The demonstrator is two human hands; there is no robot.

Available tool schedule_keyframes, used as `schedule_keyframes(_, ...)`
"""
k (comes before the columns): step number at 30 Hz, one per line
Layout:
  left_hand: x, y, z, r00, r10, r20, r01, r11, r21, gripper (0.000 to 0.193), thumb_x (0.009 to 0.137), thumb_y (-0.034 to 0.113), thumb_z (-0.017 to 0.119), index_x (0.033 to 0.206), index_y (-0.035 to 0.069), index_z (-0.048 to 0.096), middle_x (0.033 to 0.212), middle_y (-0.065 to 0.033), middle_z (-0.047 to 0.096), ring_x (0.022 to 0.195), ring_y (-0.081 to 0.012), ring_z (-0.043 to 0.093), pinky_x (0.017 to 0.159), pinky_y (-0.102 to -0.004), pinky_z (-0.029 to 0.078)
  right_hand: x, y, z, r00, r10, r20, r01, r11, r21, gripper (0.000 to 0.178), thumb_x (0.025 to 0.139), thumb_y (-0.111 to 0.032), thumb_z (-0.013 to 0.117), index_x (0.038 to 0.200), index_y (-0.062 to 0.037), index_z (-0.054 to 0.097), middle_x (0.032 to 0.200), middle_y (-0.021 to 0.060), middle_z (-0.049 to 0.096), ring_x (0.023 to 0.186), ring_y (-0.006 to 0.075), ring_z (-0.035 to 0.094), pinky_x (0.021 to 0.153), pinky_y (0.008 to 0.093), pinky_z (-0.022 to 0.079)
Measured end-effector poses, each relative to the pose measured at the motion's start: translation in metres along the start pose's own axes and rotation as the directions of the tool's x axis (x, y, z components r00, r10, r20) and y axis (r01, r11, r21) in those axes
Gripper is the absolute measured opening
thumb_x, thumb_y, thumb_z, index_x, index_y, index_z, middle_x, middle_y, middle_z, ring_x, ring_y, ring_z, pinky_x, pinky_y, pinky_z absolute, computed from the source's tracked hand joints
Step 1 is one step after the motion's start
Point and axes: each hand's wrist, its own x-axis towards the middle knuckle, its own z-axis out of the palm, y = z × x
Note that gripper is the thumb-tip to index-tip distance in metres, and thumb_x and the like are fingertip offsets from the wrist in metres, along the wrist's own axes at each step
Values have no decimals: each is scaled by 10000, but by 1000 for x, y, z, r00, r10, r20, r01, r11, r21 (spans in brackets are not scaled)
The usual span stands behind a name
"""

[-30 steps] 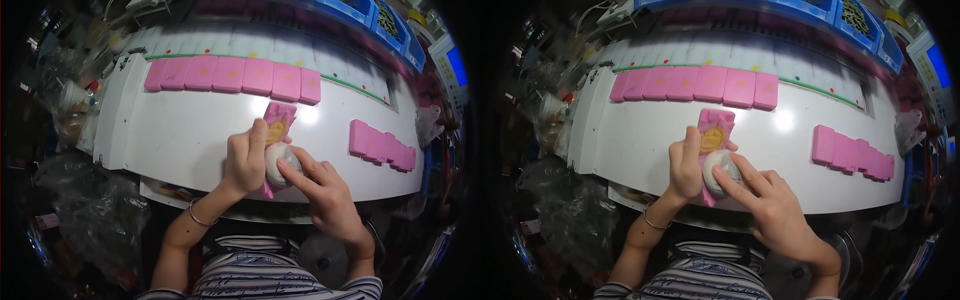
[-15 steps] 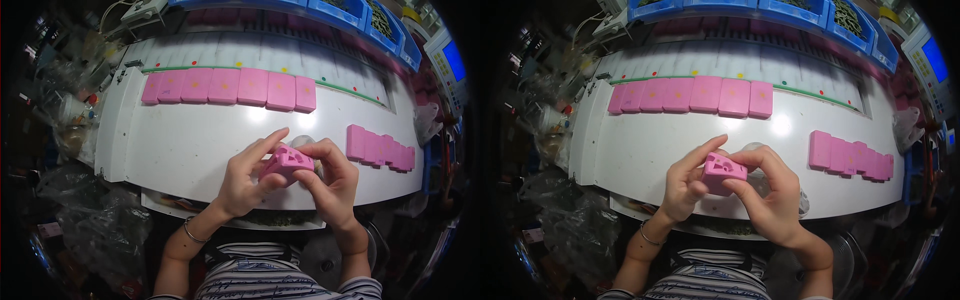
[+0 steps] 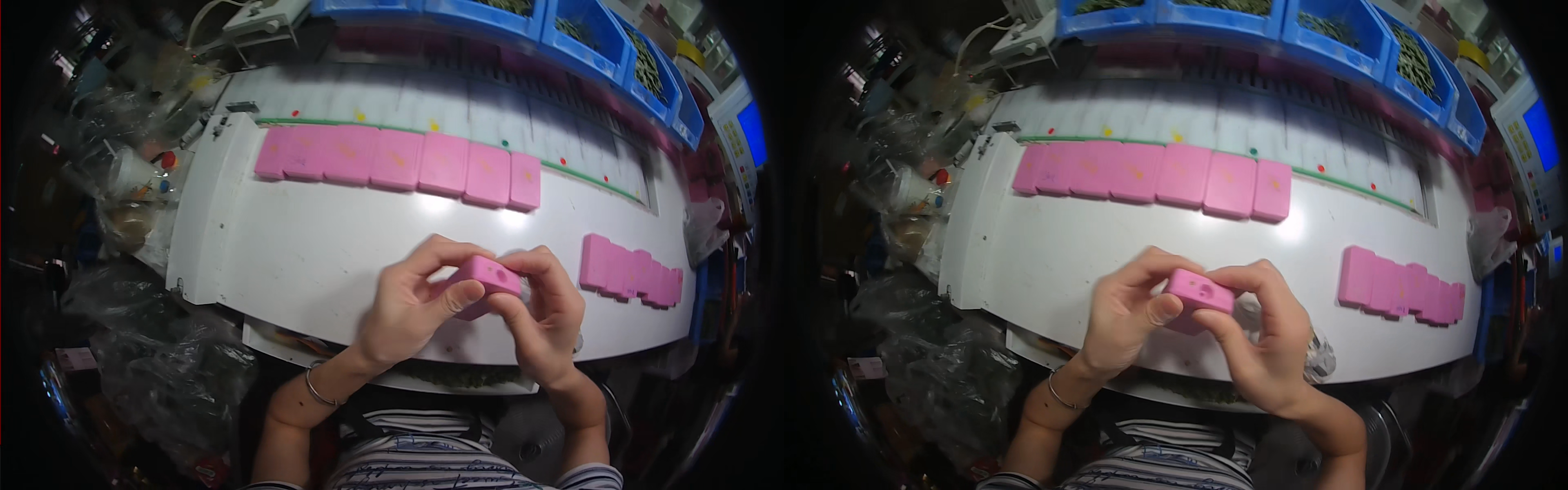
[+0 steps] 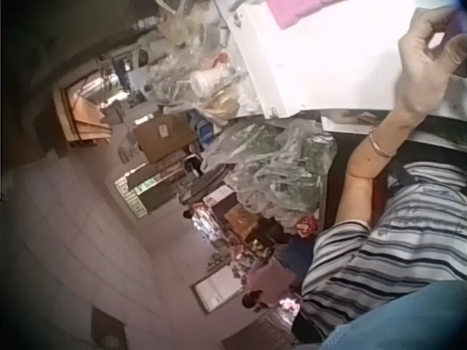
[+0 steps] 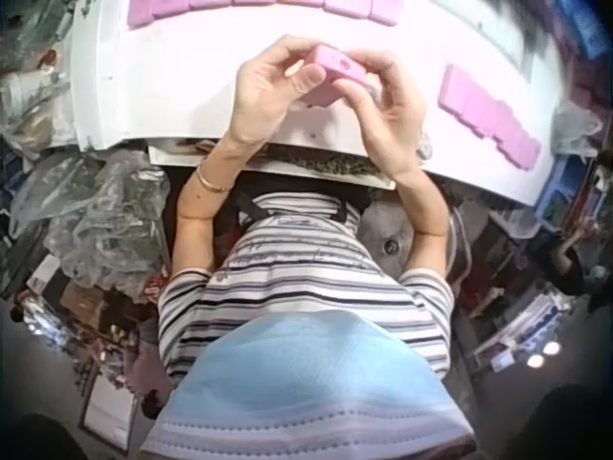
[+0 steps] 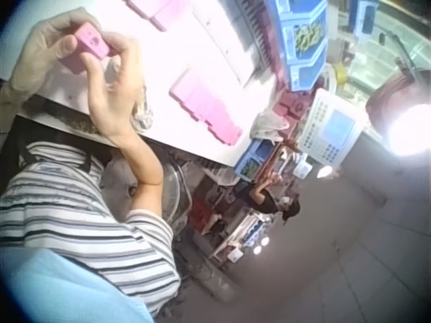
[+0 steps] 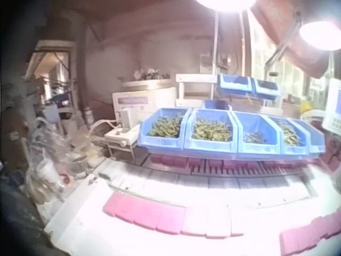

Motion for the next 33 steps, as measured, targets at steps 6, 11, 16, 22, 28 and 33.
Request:
schedule_keyframes(6,10,12,-30,833,-472,289,523,841,-134,566,948,431,305,1155,-69,472,1006,-147,577,888,-201,594,821,-318,481,10,-4,-1,988,148,43,-152,977,147,441,744,66,585,1164,24,456,1046,127,542,980,192,538,858,291,426)
schedule_keyframes(11,49,48,-92,898,-388,-208,355,917,-181,303,916,173,469,1075,-80,512,938,-125,594,796,-187,613,773,-308,522,16,12,-29,991,116,63,-110,990,-90,470,738,58,551,1194,13,448,1075,131,538,966,200,550,810,293,449)
schedule_keyframes(16,116,78,-176,855,59,-515,264,805,531,247,693,103,663,922,23,618,846,-100,646,761,-199,627,639,-313,511,-1,19,-59,969,244,28,-231,945,-232,240,737,54,524,974,28,554,958,99,570,822,157,576,744,255,451)
schedule_keyframes(22,177,75,-234,789,492,-369,372,97,923,398,616,140,687,971,-17,595,835,-212,625,793,-384,605,697,-401,504,-15,15,-74,983,183,7,-166,904,-393,169,745,46,521,902,15,577,886,88,574,775,150,584,684,246,462)
schedule_keyframes(28,179,58,-246,795,601,-83,370,-371,852,369,696,224,707,922,-41,585,959,-253,585,849,-367,592,748,-409,493,-14,23,-95,969,238,64,-181,863,-472,280,751,37,562,1030,32,546,924,118,586,786,171,578,727,290,464)
schedule_keyframes(33,142,73,-182,946,313,-83,183,-307,934,424,786,356,612,901,-51,591,933,-264,569,858,-383,569,751,-428,460,47,55,-75,972,233,-18,-230,944,-234,371,792,-7,564,1153,18,486,990,142,554,854,170,555,723,285,466)
